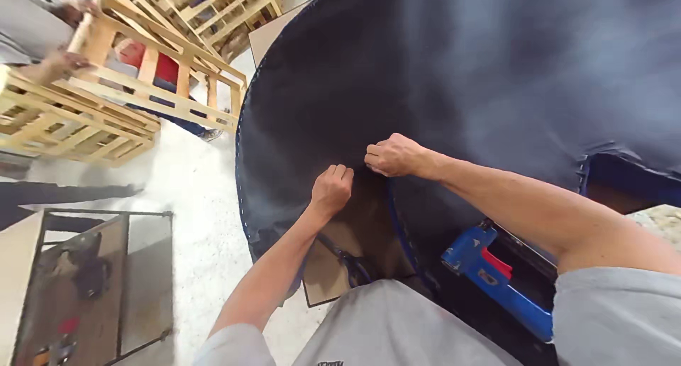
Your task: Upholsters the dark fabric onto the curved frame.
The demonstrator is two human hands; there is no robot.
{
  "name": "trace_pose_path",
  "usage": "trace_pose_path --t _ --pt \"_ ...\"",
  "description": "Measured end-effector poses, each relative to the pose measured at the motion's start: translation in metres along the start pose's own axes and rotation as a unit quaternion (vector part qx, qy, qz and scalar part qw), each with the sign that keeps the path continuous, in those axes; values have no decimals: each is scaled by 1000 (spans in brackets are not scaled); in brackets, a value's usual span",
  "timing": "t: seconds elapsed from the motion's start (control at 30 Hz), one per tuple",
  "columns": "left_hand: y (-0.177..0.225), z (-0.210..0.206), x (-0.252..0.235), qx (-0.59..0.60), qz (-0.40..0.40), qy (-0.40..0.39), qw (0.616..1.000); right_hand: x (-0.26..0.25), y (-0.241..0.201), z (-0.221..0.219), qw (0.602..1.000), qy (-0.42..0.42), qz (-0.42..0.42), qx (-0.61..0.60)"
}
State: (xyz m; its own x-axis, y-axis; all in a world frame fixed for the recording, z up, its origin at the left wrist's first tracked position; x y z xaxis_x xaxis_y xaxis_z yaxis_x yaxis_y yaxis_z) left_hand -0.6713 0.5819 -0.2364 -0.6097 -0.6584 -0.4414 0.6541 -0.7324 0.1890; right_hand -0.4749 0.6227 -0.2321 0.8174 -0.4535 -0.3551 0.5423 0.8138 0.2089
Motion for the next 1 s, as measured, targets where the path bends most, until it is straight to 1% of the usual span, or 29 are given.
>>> trace_pose_path --t 0.17,0.23,0.3,0.33,0.37,0.43,0.47,0.57,0.63,0.7,0.77,0.83,0.9,0.97,1.0 --pt "-2 -2 -6 13 82 -63 995 -1 -10 -7 999 19 -36 23" --pt "-1 -3 -8 5 79 -74 994 -1 -12 -7 998 22 -52 34" --pt "-2 -3 -10 8 52 -49 997 -3 -14 -5 997 6 -76 31" --pt "-4 -3 -10 14 39 -36 999 -4 -13 -2 995 -22 -94 13" --pt "-6 -3 -10 22 28 -24 999 -6 -10 3 991 -68 -117 -18" --pt "-8 -5 -7 45 6 -8 999 -7 1 14 968 -170 -159 -98" --pt "-10 -5 -4 59 -9 -3 998 -3 5 22 959 -187 -174 -126" --pt "-14 -7 1 89 -51 -9 995 21 -1 67 941 -177 -233 -168" --pt "-13 -5 -1 100 -50 -39 993 47 -21 103 929 -179 -273 -174" --pt "-11 -2 -7 112 -26 -88 989 76 -52 134 913 -193 -315 -174" --pt "-12 2 -14 129 7 -143 981 106 -90 156 891 -193 -382 -151" --pt "-14 4 -20 149 41 -185 971 134 -134 169 854 -194 -476 -75" --pt "-17 4 -25 161 61 -212 962 161 -177 176 792 -224 -567 -4" --pt "-17 6 -31 171 85 -243 951 190 -209 176 726 -273 -631 17" --pt "-16 7 -32 175 97 -251 947 203 -219 174 702 -297 -647 15"
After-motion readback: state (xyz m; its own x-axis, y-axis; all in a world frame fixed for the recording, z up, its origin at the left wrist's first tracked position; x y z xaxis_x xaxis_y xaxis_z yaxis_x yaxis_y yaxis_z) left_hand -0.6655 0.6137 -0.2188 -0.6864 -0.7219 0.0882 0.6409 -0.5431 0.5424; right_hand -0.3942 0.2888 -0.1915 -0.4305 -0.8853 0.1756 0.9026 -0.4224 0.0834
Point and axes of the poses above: each hand's wrist, its own x-axis away from the middle knuckle, its own z-axis out of the back of the hand, y = z × x, the point moved 3 cm from there along -x, towards the middle knuckle, and after that the axes turned 14 degrees about x, right-handed, at the moved point
